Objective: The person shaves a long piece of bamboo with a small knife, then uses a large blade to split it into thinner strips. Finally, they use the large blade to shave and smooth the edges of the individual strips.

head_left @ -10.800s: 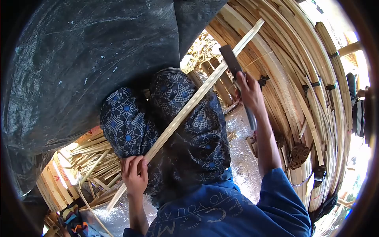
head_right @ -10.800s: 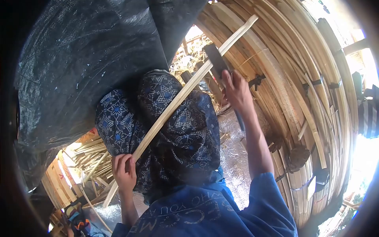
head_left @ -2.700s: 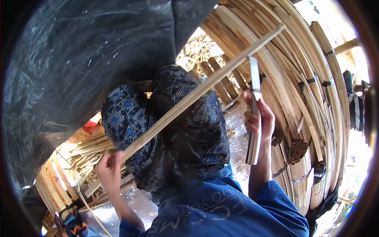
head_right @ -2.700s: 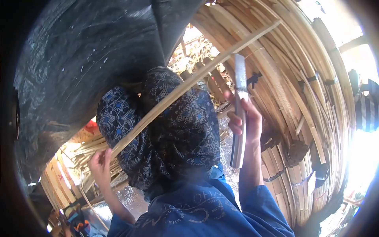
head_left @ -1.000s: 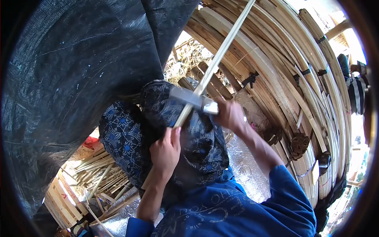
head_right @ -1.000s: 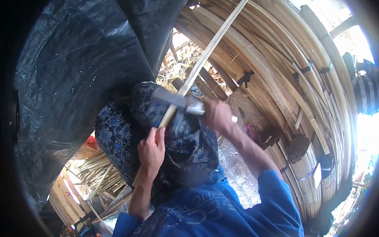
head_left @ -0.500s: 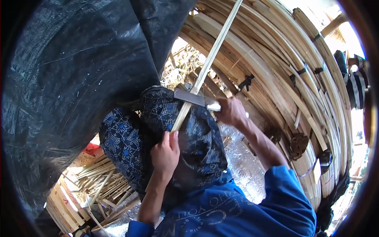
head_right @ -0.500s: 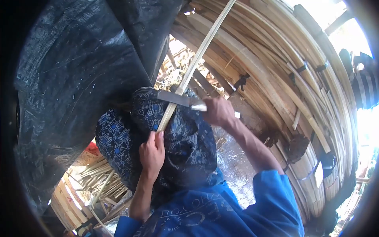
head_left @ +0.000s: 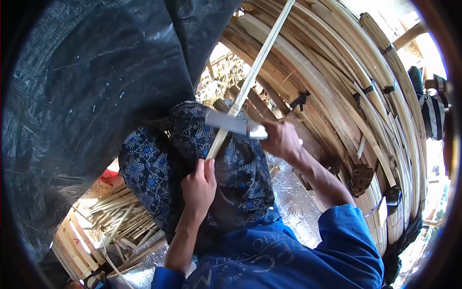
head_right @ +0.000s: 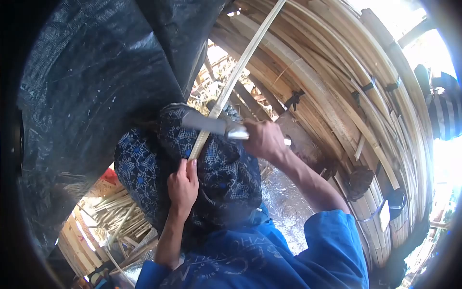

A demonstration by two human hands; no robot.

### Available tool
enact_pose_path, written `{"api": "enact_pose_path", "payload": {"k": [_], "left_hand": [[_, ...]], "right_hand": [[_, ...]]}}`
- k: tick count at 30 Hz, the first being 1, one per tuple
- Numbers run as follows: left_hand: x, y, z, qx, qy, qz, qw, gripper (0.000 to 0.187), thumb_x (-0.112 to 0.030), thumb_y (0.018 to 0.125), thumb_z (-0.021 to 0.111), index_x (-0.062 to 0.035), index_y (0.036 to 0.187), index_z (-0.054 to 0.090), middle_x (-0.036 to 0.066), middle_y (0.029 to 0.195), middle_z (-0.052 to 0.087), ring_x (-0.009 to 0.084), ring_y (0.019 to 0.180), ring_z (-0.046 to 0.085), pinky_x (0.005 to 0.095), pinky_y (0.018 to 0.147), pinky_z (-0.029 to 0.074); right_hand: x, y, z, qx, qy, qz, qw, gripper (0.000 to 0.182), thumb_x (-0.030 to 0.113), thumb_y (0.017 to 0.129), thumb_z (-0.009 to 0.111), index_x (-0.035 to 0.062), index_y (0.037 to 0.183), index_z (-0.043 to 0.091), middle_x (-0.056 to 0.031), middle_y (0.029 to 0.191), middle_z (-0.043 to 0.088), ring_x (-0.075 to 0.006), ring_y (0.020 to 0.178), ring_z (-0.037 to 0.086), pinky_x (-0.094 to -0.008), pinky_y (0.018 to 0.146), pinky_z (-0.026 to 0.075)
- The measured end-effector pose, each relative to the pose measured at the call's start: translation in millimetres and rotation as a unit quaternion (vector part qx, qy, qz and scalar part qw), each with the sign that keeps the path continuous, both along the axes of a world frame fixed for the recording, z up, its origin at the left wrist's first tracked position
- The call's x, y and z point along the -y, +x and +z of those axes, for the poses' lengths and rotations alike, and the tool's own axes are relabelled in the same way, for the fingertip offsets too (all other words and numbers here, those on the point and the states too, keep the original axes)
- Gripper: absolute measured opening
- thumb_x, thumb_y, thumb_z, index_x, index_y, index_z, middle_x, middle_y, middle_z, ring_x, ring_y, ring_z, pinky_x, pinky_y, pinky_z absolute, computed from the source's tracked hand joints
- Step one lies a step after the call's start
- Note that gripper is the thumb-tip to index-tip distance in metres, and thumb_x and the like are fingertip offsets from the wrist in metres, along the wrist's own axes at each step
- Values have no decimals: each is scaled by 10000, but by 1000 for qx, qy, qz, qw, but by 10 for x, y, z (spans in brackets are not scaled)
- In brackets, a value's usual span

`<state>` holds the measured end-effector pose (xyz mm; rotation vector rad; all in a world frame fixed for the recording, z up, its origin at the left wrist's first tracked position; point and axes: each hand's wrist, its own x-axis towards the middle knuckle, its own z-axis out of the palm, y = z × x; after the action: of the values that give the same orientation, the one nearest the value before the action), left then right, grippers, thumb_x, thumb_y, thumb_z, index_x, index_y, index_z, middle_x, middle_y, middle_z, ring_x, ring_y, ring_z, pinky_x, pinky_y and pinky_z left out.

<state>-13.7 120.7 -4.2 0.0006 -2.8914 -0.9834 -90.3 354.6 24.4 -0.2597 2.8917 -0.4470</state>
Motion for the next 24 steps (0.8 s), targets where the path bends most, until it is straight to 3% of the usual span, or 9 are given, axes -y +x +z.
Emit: {"api": "enact_pose_path", "payload": {"k": [3, 5, 6, 11, 13, 15, 17, 19, 24], "left_hand": [[14, -24, -31, -25, 4, -7, 1000, 257, -290, 972, 505, -89, 817, 546, 165, 562, 595, 368, 520, 609, 454, 446, 467], [22, -2, 43, -4, 23, -17, 1000, 262, -291, 972, 506, -84, 815, 542, 164, 555, 588, 369, 514, 605, 448, 442, 467], [3, -23, 22, 13, -8, -15, 1000, 265, -286, 974, 502, -79, 812, 538, 162, 557, 591, 367, 518, 608, 442, 442, 469], [5, -48, -10, -19, 2, -16, 1000, 260, -281, 973, 505, -76, 815, 537, 157, 549, 588, 366, 521, 610, 438, 447, 477], [31, -31, -73, -222, -52, -35, 973, 259, -280, 971, 509, -80, 808, 532, 154, 549, 588, 362, 526, 616, 433, 445, 479], [10, 61, -6, -99, -44, -25, 994, 261, -279, 971, 510, -80, 803, 529, 153, 554, 591, 362, 530, 618, 431, 446, 481], [14, -64, 51, -11, -32, -8, 999, 263, -277, 970, 512, -79, 798, 526, 152, 560, 594, 361, 533, 621, 429, 446, 483], [12, 14, 47, -3, 33, -7, 999, 229, -216, 963, 526, -42, 814, 538, 196, 570, 566, 399, 578, 605, 476, 475, 433], [-11, 28, -4, -48, 25, -10, 998, 252, -229, 967, 522, -42, 798, 524, 188, 565, 567, 392, 567, 604, 462, 465, 431]], "right_hand": [[121, 261, 120, -57, -99, 149, 982, 172, 70, 726, 596, 69, 896, 619, -115, 670, 653, -219, 547, 639, -355, 485, 531], [8, -94, -76, 75, 77, 3, 994, 183, 105, 736, 620, 64, 915, 625, -130, 660, 652, -220, 547, 645, -352, 484, 527], [-244, -242, -395, 69, -18, -66, 995, 203, 134, 745, 640, 75, 939, 642, -121, 657, 655, -223, 545, 648, -340, 472, 515], [93, 225, 31, -8, -40, 71, 997, 244, 86, 744, 613, 90, 985, 657, -96, 726, 675, -200, 554, 640, -319, 485, 546], [162, 279, 89, 34, 22, 141, 989, 274, 81, 749, 616, 109, 1018, 657, -86, 750, 686, -209, 595, 663, -306, 494, 544], [-170, -183, -311, 56, 47, -59, 996, 107, 149, 781, 629, 97, 861, 679, -98, 608, 635, -215, 460, 591, -326, 428, 503], [-348, -354, -256, -122, -30, -78, 989, 125, 153, 792, 643, 103, 899, 684, -95, 654, 671, -197, 475, 612, -314, 434, 513], [-259, -237, -63, -61, 18, -84, 994, 245, 183, 752, 672, 118, 988, 683, -106, 732, 685, -214, 577, 664, -333, 556, 569], [125, 49, -35, -31, -12, 85, 996, 192, 93, 747, 661, 55, 935, 661, -104, 639, 656, -190, 515, 637, -324, 446, 533]]}}
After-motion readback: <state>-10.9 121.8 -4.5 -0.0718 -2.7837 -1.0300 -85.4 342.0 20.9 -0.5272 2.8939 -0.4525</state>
